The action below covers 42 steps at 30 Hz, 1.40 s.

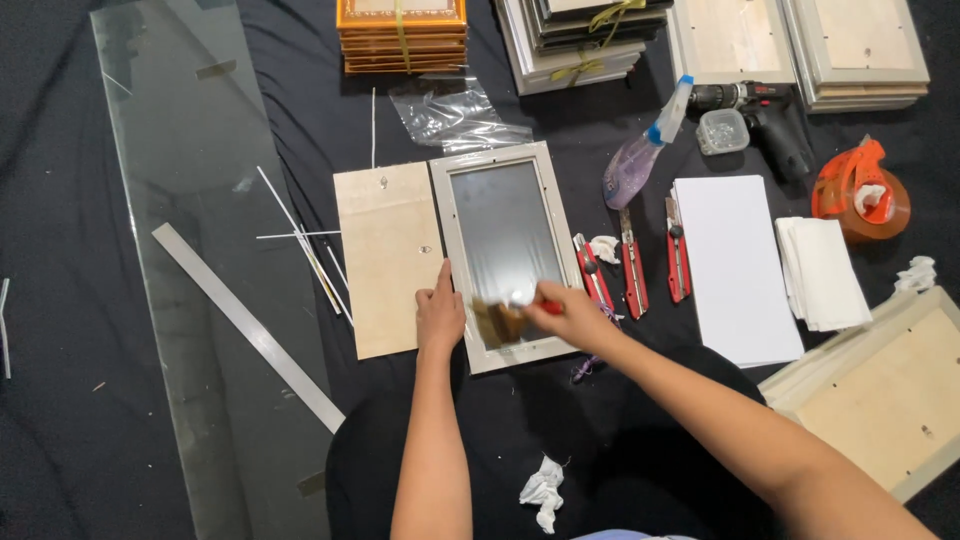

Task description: Cleaning a glass picture frame with a brush and a utility knife to prepare it for assembly.

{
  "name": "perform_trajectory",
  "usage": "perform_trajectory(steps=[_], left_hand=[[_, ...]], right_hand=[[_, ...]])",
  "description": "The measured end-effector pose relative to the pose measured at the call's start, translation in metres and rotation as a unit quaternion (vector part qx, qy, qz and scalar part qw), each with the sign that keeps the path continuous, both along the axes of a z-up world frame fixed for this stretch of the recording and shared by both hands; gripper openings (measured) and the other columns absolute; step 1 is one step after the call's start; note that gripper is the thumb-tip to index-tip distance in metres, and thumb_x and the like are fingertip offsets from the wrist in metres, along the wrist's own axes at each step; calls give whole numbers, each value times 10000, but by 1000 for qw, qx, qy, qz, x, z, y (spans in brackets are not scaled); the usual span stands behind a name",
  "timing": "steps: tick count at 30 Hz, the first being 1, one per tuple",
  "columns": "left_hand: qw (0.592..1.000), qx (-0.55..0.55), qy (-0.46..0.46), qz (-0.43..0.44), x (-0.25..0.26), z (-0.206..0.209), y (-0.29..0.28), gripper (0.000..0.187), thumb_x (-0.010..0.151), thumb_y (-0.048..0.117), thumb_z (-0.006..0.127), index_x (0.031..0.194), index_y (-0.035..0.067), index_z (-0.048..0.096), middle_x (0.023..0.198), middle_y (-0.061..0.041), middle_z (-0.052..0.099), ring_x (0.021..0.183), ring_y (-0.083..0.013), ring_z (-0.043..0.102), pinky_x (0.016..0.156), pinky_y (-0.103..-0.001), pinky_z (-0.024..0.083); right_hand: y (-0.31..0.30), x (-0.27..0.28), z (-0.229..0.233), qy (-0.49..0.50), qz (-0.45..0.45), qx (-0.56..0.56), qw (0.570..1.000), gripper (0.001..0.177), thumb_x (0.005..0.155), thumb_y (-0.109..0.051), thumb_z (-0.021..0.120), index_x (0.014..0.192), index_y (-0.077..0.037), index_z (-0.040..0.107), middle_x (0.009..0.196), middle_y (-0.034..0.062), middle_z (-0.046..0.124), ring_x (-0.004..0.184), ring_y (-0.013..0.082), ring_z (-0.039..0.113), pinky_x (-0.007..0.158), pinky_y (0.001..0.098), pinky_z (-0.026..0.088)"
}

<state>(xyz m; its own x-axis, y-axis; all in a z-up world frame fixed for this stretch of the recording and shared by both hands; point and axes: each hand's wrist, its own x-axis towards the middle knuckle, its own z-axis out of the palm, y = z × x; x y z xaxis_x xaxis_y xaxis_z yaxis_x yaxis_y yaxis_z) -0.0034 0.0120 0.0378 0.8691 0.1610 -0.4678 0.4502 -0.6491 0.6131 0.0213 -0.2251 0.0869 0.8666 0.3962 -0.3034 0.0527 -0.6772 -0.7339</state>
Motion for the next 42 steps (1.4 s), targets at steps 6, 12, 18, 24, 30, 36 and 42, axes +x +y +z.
perform_trajectory(steps=[6,12,18,24,30,36,42], left_hand=[[1000,1,9,9,2,-4,-1,607,1055,203,498,1619,213,273,1276,-121,607,1285,-278,424,1043,-405,471],[999,22,12,-33,-6,-11,0,794,975,220,665,1640,194,231,1657,-93,320,1305,-329,416,1076,-459,458],[997,62,-8,-37,-1,-47,1,789,965,182,660,1633,199,240,1688,41,273,1304,-308,429,1076,-453,494],[998,58,-21,-26,-4,-25,-4,745,980,159,640,1630,212,278,1669,58,315,1270,-291,434,1028,-429,517],[996,77,3,-47,1,-14,-5,676,1003,172,593,1617,254,322,1679,62,296,1318,-271,398,1054,-408,506],[991,102,21,-85,1,1,-9,857,912,306,726,1634,223,271,1702,28,230,1310,-300,405,1045,-430,528],[986,123,26,-106,3,-11,-8,869,916,280,694,1647,202,230,1712,5,203,1324,-295,389,1035,-413,539]], right_hand=[[0,61,7,35,-93,35,994,200,873,-333,738,952,-149,723,797,131,738,819,295,718,810,424,547],[58,165,10,-257,33,-12,966,230,897,-253,806,1089,-201,691,884,47,728,900,311,725,822,447,556],[56,139,8,-212,158,-43,964,221,878,-209,779,1000,-109,625,843,102,724,895,346,720,807,470,564],[-5,51,9,-129,268,-34,954,237,879,-275,762,1032,-135,649,929,130,740,970,367,707,883,469,558],[-25,35,69,63,292,27,954,224,866,-299,764,1000,-125,723,933,119,792,952,387,734,897,484,531],[9,159,48,-238,65,-19,969,275,867,-278,846,1099,-185,732,928,53,761,921,306,736,853,409,552],[20,181,-18,-237,80,-65,966,293,833,-280,834,1084,-220,697,916,66,762,953,329,725,879,466,541]])
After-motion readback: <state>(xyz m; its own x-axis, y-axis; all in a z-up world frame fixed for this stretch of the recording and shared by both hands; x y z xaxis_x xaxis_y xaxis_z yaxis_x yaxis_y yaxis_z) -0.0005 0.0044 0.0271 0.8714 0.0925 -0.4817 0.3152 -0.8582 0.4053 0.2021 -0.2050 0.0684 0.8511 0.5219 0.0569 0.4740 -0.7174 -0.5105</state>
